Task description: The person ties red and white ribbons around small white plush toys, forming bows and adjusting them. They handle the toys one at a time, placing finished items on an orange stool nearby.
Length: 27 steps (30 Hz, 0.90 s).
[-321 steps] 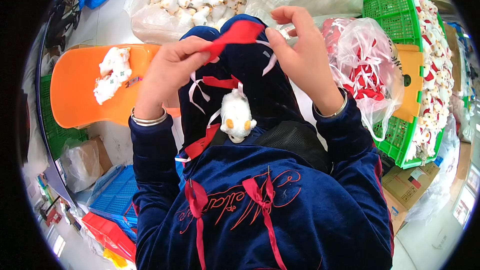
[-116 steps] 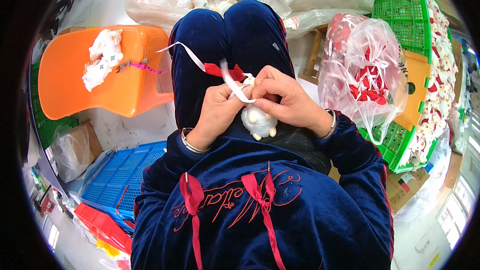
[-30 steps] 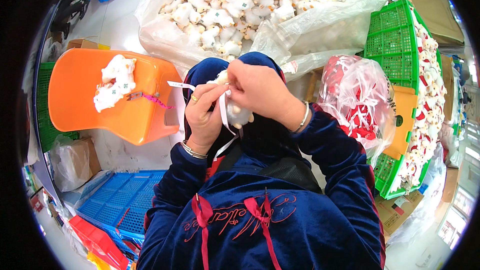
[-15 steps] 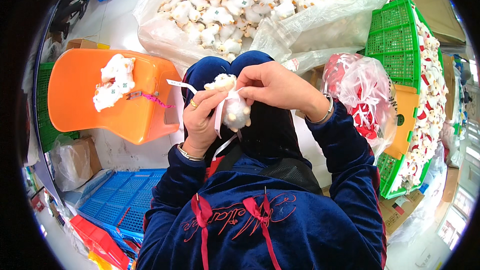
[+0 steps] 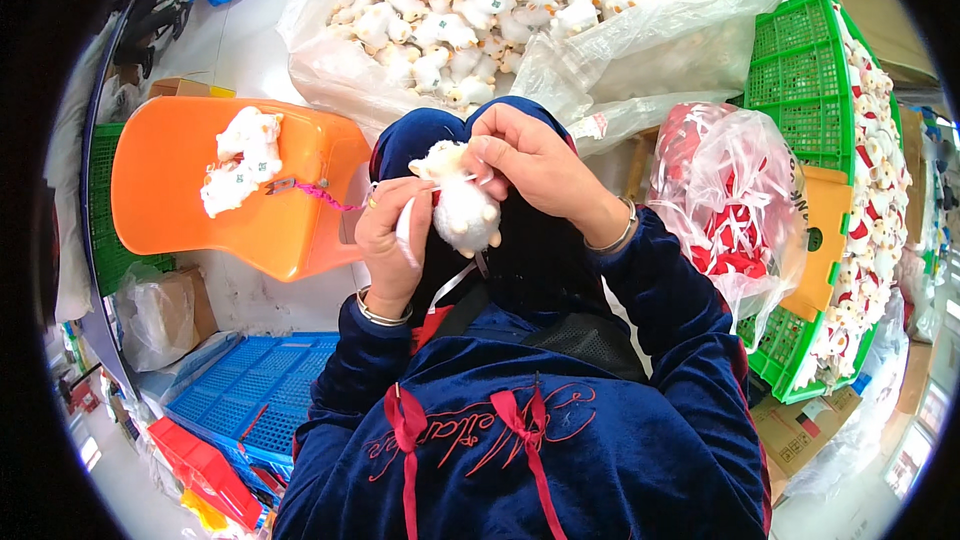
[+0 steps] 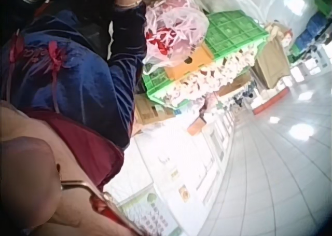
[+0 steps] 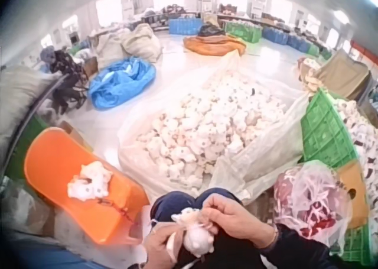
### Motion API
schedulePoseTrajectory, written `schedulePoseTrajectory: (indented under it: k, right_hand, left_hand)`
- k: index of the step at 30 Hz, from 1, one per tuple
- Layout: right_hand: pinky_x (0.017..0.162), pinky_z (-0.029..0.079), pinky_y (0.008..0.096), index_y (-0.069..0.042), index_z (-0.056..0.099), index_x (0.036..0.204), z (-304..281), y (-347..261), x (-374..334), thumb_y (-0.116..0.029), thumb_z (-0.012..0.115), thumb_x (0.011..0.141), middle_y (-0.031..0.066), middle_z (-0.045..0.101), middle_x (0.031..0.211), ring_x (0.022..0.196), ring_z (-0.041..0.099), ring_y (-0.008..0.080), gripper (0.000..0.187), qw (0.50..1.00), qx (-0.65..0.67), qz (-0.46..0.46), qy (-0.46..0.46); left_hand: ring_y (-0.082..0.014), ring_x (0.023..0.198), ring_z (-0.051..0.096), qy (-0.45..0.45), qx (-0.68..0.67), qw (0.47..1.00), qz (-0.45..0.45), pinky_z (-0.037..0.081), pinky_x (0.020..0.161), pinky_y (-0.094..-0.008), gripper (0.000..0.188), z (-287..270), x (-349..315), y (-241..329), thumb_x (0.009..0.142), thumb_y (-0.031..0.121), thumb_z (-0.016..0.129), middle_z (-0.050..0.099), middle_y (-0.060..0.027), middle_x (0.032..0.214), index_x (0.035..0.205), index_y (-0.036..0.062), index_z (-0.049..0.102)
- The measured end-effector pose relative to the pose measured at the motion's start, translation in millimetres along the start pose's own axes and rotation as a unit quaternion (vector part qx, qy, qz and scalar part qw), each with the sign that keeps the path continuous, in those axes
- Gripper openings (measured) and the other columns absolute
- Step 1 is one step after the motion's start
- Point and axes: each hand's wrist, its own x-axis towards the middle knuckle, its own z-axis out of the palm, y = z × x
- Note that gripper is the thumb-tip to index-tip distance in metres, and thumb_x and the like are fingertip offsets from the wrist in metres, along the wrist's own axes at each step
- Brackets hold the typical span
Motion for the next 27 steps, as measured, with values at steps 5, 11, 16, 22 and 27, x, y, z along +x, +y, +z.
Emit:
schedulePoseTrajectory:
  k: [5,11,16,22,27]
  right_hand:
    - [0.064,0.045,0.0262,-0.004,0.054,0.1,3.8,-5.2,-3.0,-0.012,0.06,0.104,0.0007,0.055,0.083,0.071,0.052,0.0084,0.011,0.972,-0.229,-0.052,0.022]
    - [0.064,0.049,0.0322,-0.001,0.055,0.098,29.9,-16.1,-6.9,-0.013,0.073,0.093,0.0103,0.061,0.074,0.065,0.06,0.0211,0.023,0.936,-0.353,-0.01,-0.006]
    - [0.066,0.052,0.0378,-0.001,0.059,0.095,36.7,-1.8,-3.5,-0.015,0.075,0.091,0.0175,0.066,0.081,0.073,0.068,0.0325,0.021,0.922,-0.38,-0.074,0.033]
    - [0.066,0.053,0.0379,-0.005,0.069,0.105,39.2,16.4,-9.5,-0.013,0.072,0.09,0.0145,0.067,0.085,0.075,0.068,0.0318,0.017,0.88,-0.443,-0.156,0.065]
    - [0.065,0.054,0.038,-0.005,0.07,0.102,45.5,17.8,-13.5,-0.009,0.072,0.088,0.0139,0.067,0.086,0.075,0.068,0.0317,0.015,0.861,-0.454,-0.207,0.103]
  left_hand:
    - [-0.0099,0.084,0.063,0.021,-0.162,0.972,-0.17,0.051,0.073,-0.0232,0.01,-10.0,-9.1,0.3,0.098,0.0,0.067,0.068,-0.0067,0.103,0.106,-0.003,0.073]
    - [-0.0116,0.083,0.064,-0.003,-0.088,0.988,-0.128,0.051,0.074,-0.0239,0.015,-14.4,-0.4,11.1,0.094,-0.004,0.068,0.068,-0.0061,0.095,0.108,-0.0024,0.074]
    - [-0.0118,0.085,0.064,-0.08,-0.117,0.985,-0.103,0.051,0.077,-0.0251,0.018,-11.6,-2.9,14.5,0.094,-0.004,0.068,0.072,-0.0063,0.098,0.11,-0.0006,0.074]
    - [-0.0147,0.085,0.067,-0.164,-0.184,0.964,-0.105,0.054,0.077,-0.0286,0.017,-26.2,6.2,17.6,0.094,-0.002,0.064,0.072,-0.0107,0.096,0.108,-0.0037,0.073]
    - [-0.0058,0.08,0.066,-0.133,-0.183,0.934,-0.277,0.052,0.071,-0.0201,0.014,-21.4,5.3,21.3,0.101,0.006,0.066,0.074,-0.0033,0.098,0.11,-0.0014,0.075]
